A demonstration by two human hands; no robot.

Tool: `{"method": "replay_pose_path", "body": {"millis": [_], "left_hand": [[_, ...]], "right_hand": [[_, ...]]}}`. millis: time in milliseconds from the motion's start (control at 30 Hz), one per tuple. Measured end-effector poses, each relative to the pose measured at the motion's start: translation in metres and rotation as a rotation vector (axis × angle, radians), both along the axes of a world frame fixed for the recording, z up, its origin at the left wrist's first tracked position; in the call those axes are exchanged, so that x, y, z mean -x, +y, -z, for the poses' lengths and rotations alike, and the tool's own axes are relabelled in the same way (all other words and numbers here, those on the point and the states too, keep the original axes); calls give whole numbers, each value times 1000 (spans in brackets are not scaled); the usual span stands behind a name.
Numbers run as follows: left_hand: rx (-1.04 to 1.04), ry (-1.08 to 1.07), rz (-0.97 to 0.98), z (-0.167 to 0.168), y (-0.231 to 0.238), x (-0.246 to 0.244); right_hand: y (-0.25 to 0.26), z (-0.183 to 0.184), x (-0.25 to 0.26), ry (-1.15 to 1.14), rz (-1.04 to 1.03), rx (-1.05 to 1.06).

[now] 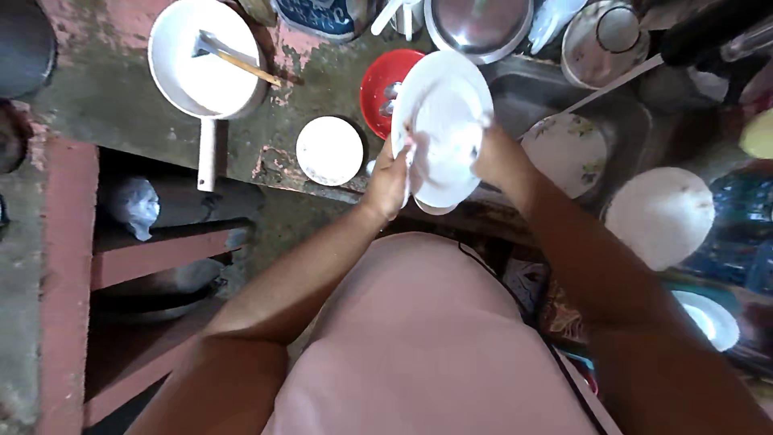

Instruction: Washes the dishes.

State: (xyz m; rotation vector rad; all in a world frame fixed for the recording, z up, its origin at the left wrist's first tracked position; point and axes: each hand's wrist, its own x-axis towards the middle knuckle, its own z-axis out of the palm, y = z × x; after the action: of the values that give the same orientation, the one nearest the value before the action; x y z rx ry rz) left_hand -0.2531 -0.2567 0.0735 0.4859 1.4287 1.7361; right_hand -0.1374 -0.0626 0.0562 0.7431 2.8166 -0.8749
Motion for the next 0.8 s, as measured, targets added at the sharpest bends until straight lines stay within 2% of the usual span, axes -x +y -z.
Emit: {"method": "replay_pose_path", "body": {"millis": [100, 200, 300, 367, 467, 533, 600, 733, 800], "left_hand": [[-3, -19, 0, -1, 11, -19], [8, 28, -90, -1, 16, -22], [27, 79, -127, -8, 7, -10], [34, 47, -92, -11, 3, -9], [64, 16, 24, -15, 8, -20], [64, 20, 77, -14, 13, -23], [72, 38, 99, -11, 10, -17], [92, 53, 143, -10, 0, 2], [80, 32, 143, -11, 0, 13]], "right_hand": [[-8, -23, 23, 153, 137, -66], [-51, -24, 18, 333, -18, -62], [-33, 5, -18, 224, -165, -25], [6, 15, -21, 139, -43, -125], [24, -13, 9, 192, 216, -210], [-2, -37, 29, 307, 175, -182], [-15, -43, 46, 360, 82, -114], [-7, -41, 72, 309, 321, -29], [-35, -53, 79, 319, 248, 37]]}}
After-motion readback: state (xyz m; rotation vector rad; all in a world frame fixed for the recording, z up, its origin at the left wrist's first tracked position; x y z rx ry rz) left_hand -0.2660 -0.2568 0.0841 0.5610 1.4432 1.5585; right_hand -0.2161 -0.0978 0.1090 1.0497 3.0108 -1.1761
